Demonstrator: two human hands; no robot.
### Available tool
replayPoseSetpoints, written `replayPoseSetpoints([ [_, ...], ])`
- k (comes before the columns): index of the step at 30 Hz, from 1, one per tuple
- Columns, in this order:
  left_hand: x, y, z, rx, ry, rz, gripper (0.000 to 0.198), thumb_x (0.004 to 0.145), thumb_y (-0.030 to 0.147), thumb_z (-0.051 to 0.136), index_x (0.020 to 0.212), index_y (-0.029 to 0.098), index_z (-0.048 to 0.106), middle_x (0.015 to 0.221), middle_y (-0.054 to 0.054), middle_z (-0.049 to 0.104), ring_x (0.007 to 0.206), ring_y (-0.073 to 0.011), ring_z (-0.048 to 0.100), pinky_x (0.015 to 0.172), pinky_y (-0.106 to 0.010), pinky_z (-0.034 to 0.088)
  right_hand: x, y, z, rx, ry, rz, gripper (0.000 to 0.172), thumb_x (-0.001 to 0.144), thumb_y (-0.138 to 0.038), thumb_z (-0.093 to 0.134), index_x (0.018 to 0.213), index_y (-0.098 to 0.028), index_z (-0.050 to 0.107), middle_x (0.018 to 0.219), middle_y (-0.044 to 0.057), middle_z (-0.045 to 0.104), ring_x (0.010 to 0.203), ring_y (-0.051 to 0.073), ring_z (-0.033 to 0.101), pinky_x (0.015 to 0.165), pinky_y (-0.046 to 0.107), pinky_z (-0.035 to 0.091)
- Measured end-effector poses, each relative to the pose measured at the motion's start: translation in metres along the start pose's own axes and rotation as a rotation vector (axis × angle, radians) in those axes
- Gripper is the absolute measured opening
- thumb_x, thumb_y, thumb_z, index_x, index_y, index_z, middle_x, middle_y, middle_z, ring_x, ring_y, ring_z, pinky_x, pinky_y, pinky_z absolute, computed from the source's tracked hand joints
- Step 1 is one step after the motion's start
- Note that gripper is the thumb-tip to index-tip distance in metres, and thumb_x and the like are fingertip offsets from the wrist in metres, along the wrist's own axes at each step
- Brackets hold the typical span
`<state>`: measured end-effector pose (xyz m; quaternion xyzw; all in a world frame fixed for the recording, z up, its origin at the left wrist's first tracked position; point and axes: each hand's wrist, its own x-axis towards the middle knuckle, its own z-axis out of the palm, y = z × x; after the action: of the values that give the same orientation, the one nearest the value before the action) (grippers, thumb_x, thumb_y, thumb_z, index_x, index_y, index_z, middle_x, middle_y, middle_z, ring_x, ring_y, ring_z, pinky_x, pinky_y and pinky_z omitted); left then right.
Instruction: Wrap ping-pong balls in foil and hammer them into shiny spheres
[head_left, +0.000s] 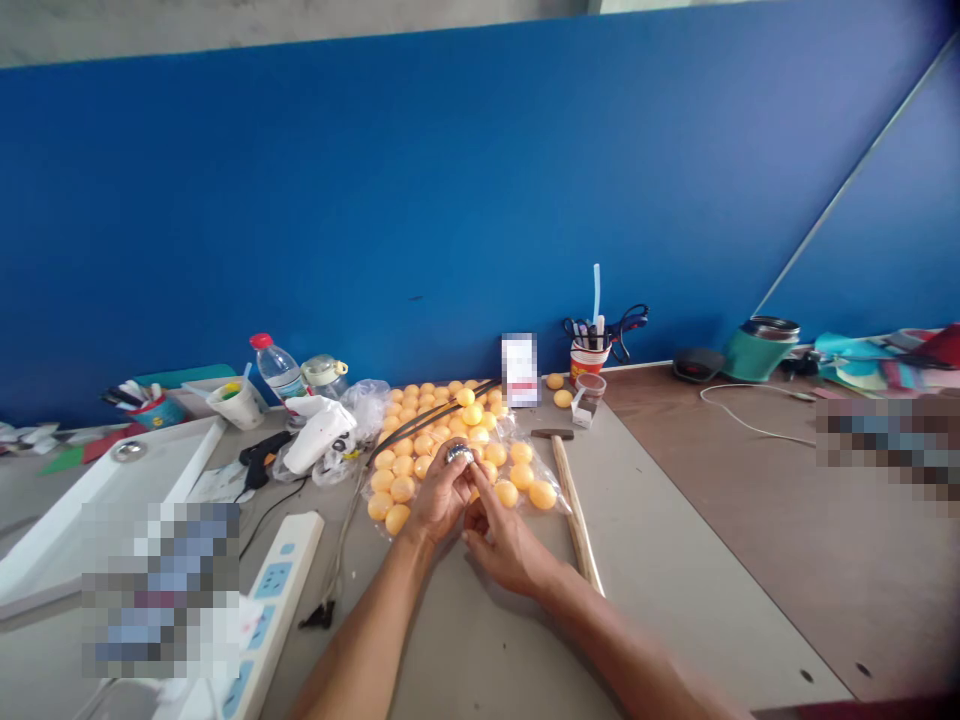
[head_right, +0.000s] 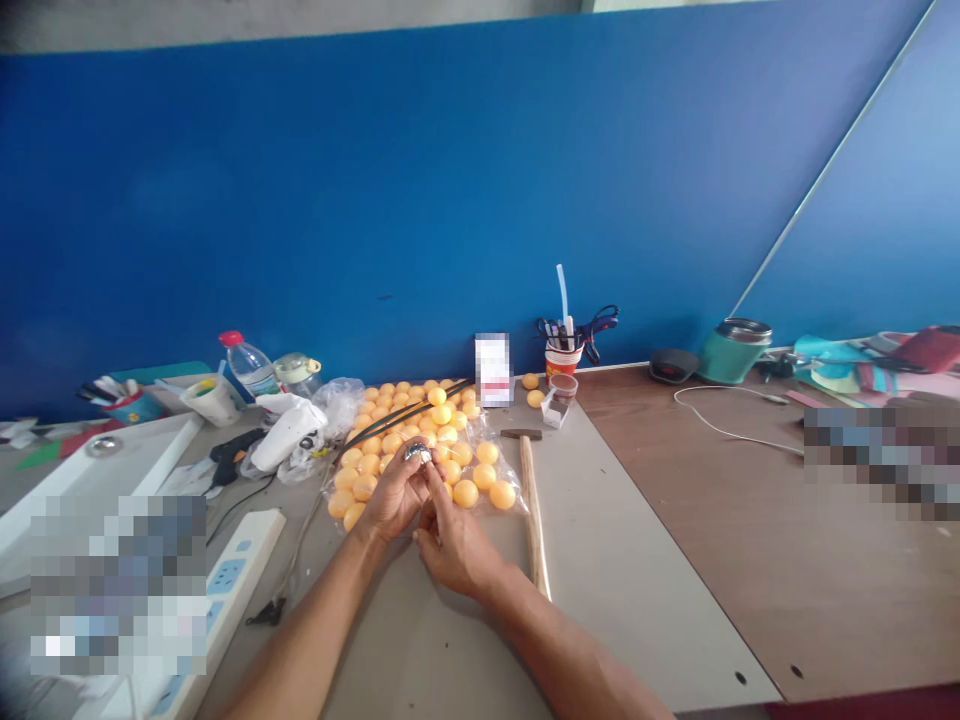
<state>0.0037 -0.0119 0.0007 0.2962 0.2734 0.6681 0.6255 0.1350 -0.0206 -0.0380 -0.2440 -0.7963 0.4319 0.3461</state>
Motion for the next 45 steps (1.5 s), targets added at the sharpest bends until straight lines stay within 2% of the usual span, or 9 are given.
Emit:
replayPoseSetpoints([
  [9,0.001,0.000,-0.004,0.036,-0.032,0.027,0.025,0.078,0.021,0.069,0.099,0.021,0.055,0.089,-0.001,0.064,0.075,-0.0131,0.064,0.072,-0.027,0.048,0.000,-0.001,-0.001,-0.027,-0.016,0.009,0.090,0.077,-0.005,0.049,0.153,-0.020,0.002,0.083,0.001,0.060,0.070,0.015,0.053,0.067,0.031,0.046],
  [24,0.003,-0.004,-0.008,0.063,0.026,0.079,0.021,0.077,0.017,0.067,0.094,0.022,0.056,0.085,0.001,0.062,0.073,-0.0120,0.062,0.072,-0.026,0.048,0.001,-0.011,-0.004,-0.042,-0.053,0.053,0.089,0.074,-0.003,0.048,0.152,-0.021,0.009,0.086,0.002,0.061,0.071,0.015,0.054,0.066,0.030,0.045],
  [45,0.003,-0.004,-0.009,0.070,0.089,0.061,0.020,0.074,0.019,0.069,0.087,0.021,0.054,0.078,0.002,0.061,0.067,-0.0101,0.059,0.067,-0.024,0.046,0.000,-0.013,-0.005,-0.101,-0.078,0.041,0.090,0.075,-0.005,0.048,0.153,-0.019,0.007,0.087,0.003,0.061,0.072,0.016,0.054,0.068,0.029,0.045],
])
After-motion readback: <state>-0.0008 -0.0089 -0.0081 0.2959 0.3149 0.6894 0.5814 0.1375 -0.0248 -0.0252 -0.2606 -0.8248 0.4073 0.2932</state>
